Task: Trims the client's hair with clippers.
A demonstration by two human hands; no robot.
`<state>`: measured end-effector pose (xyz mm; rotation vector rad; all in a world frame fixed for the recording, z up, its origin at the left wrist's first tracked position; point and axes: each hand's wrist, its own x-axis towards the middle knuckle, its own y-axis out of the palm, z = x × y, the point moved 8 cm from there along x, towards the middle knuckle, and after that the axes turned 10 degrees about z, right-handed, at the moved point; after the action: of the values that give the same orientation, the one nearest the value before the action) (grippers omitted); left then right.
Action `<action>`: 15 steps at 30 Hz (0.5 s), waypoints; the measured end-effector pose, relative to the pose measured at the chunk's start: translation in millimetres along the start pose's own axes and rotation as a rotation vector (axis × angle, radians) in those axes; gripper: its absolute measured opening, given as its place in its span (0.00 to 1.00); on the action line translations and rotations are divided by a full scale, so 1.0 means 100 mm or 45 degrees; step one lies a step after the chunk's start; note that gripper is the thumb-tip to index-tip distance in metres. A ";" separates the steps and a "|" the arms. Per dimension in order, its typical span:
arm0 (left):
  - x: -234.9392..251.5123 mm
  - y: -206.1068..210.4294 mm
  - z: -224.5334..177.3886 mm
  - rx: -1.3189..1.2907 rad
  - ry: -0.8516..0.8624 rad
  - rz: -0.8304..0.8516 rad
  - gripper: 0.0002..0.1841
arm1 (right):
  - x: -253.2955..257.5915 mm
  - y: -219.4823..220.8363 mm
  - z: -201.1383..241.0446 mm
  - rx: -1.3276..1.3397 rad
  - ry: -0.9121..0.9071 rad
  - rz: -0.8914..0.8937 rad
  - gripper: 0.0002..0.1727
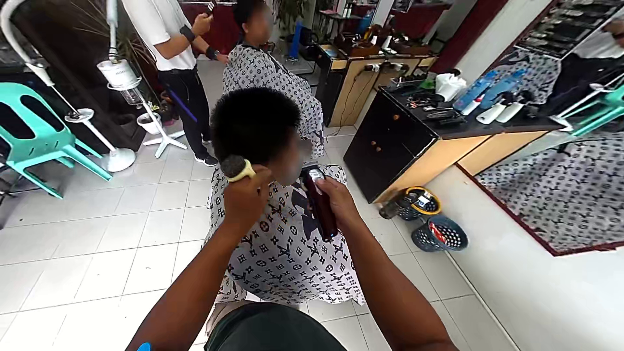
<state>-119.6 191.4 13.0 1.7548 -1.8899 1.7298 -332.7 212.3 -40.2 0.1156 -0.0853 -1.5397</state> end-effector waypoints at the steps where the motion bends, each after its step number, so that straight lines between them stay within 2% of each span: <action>1: 0.03 -0.02 0.12 -0.001 -0.102 0.007 0.11 | 0.10 0.04 0.00 -0.110 0.025 0.024 0.14; 4: 0.08 -0.05 0.34 -0.057 -0.295 0.074 0.11 | 0.33 0.21 -0.02 -0.303 0.070 0.093 0.15; 9: 0.08 -0.03 0.41 -0.070 -0.333 0.082 0.10 | 0.43 0.38 -0.02 -0.401 0.020 0.149 0.16; 15: 0.05 -0.02 0.45 -0.083 -0.396 0.112 0.09 | 0.41 0.40 -0.03 -0.477 0.010 0.114 0.16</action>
<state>-92.9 157.5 0.9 2.0446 -2.1422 1.4700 -291.5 172.1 -39.3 -0.1775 0.2016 -1.4408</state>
